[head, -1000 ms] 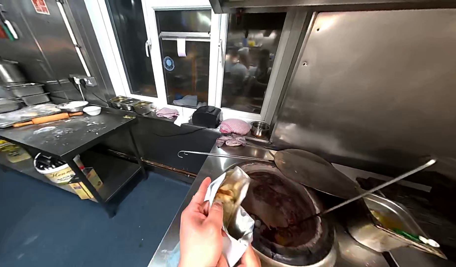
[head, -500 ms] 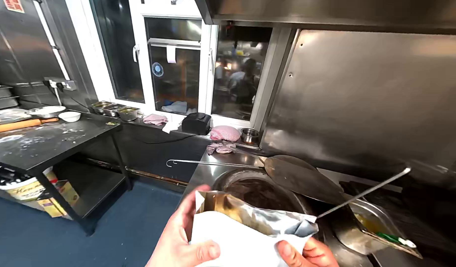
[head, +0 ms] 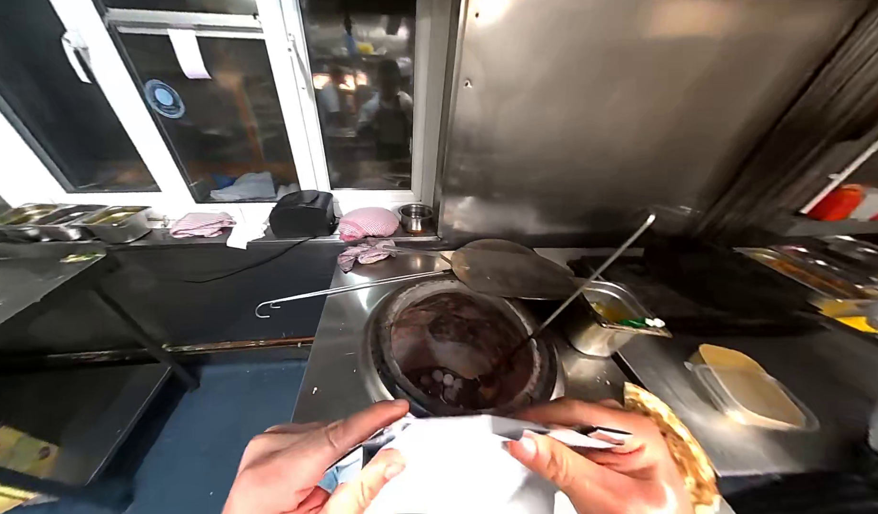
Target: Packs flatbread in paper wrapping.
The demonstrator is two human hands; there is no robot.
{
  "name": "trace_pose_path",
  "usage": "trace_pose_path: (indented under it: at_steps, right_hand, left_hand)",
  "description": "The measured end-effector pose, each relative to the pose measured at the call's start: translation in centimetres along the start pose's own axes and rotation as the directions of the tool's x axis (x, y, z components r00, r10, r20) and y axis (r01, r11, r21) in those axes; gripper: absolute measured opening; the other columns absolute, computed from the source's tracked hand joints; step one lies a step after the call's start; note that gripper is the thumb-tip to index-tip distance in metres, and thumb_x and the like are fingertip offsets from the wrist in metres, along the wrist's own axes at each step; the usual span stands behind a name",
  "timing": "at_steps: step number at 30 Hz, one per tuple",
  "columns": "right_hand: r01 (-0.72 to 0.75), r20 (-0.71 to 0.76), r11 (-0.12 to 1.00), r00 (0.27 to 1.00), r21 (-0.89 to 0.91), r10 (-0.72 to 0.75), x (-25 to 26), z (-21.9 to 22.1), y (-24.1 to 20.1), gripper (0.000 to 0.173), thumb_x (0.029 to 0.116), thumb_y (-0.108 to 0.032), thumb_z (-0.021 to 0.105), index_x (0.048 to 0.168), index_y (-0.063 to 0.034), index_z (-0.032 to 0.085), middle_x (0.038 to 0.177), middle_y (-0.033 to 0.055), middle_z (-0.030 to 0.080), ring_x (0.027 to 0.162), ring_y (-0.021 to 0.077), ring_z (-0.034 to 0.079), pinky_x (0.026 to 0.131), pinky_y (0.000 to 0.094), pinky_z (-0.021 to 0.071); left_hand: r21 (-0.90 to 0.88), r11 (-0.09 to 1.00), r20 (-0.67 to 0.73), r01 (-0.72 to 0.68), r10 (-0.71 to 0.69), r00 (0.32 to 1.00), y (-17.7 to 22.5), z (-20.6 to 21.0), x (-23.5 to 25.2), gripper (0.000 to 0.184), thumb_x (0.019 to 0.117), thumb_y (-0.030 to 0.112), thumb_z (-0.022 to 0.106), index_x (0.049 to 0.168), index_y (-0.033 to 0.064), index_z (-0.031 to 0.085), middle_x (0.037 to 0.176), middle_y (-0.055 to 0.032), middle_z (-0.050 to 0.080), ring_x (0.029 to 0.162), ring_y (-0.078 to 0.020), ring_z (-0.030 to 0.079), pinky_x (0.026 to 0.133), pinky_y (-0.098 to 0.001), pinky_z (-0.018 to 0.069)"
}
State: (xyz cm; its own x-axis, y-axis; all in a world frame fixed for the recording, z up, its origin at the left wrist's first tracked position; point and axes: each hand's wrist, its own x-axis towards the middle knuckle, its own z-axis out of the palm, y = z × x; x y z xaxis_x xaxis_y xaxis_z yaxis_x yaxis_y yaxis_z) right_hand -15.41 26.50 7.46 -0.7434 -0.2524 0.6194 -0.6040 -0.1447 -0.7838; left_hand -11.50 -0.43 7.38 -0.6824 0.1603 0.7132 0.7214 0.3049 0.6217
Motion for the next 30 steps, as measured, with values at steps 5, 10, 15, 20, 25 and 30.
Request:
trace_pose_path:
  at_steps: [5, 10, 15, 20, 25, 30]
  right_hand:
    - [0.089, 0.123, 0.993, 0.989, -0.078, -0.079, -0.9, -1.6, -2.0, 0.009, 0.0963, -0.01, 0.07, 0.102, -0.0089, 0.076, 0.093, -0.0056, 0.078, 0.088, -0.0023, 0.071, 0.079, 0.0165, 0.0596]
    - [0.245, 0.209, 0.969, 0.946, 0.033, -0.247, -2.0, -2.7, -2.9, 0.022, 0.104, -0.02, 0.057, 0.1, -0.0059, 0.074, 0.091, 0.0043, 0.074, 0.09, 0.0085, 0.07, 0.083, 0.0268, 0.0579]
    - [0.206, 0.184, 0.978, 0.961, 0.015, -0.205, -3.4, -3.7, -4.3, 0.026, 0.1034, -0.018, 0.057, 0.084, -0.0043, 0.066, 0.089, 0.0063, 0.072, 0.093, 0.01, 0.07, 0.083, 0.0263, 0.0576]
    - [0.282, 0.187, 0.938, 0.951, -0.2, -0.246, -4.9, -6.0, -4.5, 0.025, 0.1018, -0.013, 0.055, 0.081, -0.0034, 0.065, 0.088, 0.0103, 0.071, 0.092, 0.0131, 0.069, 0.082, 0.0265, 0.0574]
    - [0.306, 0.062, 0.894, 0.951, -0.327, -0.303, -5.6, -10.5, -5.1, 0.028, 0.1054, -0.026, 0.055, 0.083, -0.0123, 0.066, 0.084, -0.0013, 0.071, 0.088, 0.0048, 0.069, 0.081, 0.0219, 0.0576]
    - [0.151, 0.283, 0.844, 0.959, -0.515, 0.0, -7.6, -19.2, -10.7, 0.019, 0.0979, -0.015, 0.058, 0.11, -0.0157, 0.073, 0.13, 0.0047, 0.07, 0.12, 0.0188, 0.066, 0.1, 0.0376, 0.0588]
  left_hand:
    - [-0.155, 0.973, 0.15, -0.173, 0.196, 0.969, 0.1, -1.5, 1.0, 0.015, 0.0988, 0.011, 0.068, 0.111, 0.0093, 0.076, 0.092, -0.0039, 0.076, 0.087, -0.006, 0.071, 0.081, -0.0221, 0.0575]
    - [-0.546, 0.825, 0.172, -0.148, 0.283, 0.944, -1.1, -0.7, 2.3, 0.008, 0.0969, 0.016, 0.069, 0.094, 0.0106, 0.074, 0.085, 0.0009, 0.073, 0.083, -0.0071, 0.069, 0.077, -0.0253, 0.0573]
    - [-0.645, 0.757, 0.311, -0.105, 0.385, 0.869, -1.9, 0.2, 3.6, 0.009, 0.0956, 0.013, 0.07, 0.088, 0.0083, 0.072, 0.092, -0.0048, 0.074, 0.09, -0.0125, 0.072, 0.081, -0.0295, 0.0592]
    - [-0.408, 0.913, 0.676, 0.007, 0.296, 0.675, -0.4, -0.1, 6.1, 0.039, 0.1028, 0.028, 0.055, 0.133, 0.0065, 0.068, 0.128, -0.0125, 0.071, 0.119, -0.0193, 0.069, 0.102, -0.0384, 0.0582]
    - [0.088, 0.954, 0.457, -0.288, 0.219, 0.862, 3.4, 10.4, 7.7, 0.036, 0.1052, 0.039, 0.054, 0.087, 0.0168, 0.076, 0.071, 0.0058, 0.069, 0.063, -0.0022, 0.061, 0.058, -0.0226, 0.0508]
    - [0.197, 0.841, 0.364, -0.504, 0.415, 0.834, 4.9, 17.3, 8.5, 0.04, 0.1061, 0.036, 0.049, 0.079, 0.0135, 0.068, 0.064, 0.0011, 0.063, 0.06, -0.0129, 0.064, 0.053, -0.0313, 0.0524]
